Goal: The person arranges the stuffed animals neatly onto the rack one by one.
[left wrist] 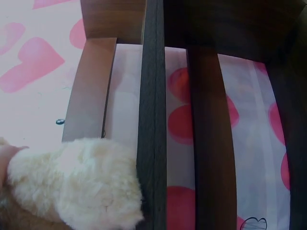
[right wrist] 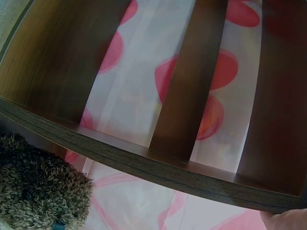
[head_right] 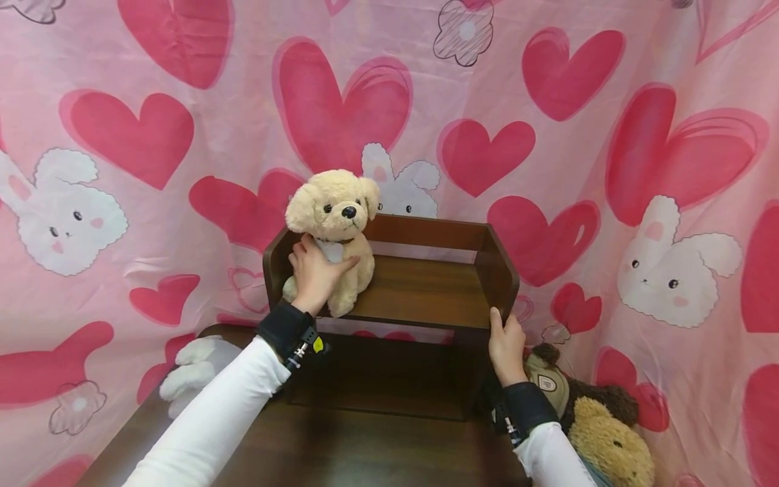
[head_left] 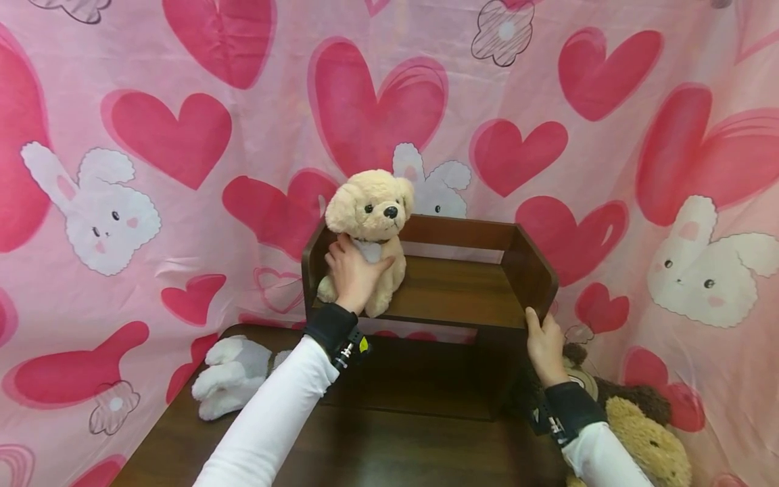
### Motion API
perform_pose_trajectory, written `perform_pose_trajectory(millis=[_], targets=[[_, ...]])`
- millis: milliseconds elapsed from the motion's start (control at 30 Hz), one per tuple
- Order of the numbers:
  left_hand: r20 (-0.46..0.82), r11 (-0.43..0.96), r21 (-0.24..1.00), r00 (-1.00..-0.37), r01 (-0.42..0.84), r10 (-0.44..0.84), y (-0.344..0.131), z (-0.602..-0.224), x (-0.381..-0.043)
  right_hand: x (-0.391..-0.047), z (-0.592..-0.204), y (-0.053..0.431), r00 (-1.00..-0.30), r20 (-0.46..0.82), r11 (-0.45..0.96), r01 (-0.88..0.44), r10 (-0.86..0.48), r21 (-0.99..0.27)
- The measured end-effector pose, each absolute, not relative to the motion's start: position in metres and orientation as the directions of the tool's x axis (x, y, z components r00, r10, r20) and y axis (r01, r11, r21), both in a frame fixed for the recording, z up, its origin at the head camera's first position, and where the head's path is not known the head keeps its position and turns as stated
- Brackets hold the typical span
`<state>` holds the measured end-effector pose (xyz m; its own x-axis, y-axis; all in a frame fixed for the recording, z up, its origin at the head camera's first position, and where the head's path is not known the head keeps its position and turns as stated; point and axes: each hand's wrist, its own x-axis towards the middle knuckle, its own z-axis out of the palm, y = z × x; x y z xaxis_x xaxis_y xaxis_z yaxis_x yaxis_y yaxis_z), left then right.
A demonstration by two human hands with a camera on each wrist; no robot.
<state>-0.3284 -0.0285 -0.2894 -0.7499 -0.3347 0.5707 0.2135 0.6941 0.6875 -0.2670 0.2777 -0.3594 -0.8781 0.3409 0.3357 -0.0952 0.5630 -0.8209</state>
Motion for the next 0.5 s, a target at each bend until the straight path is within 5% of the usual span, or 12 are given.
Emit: perform_pose_trajectory(millis=[500], targets=[[0.493,0.68,0.732,-0.717,0.038,-0.492,-0.013,-0.287,-0.336,-0.269,-0.361,0.277,-0.868,0.34,0.569,-0.083,0.362,-0.818]])
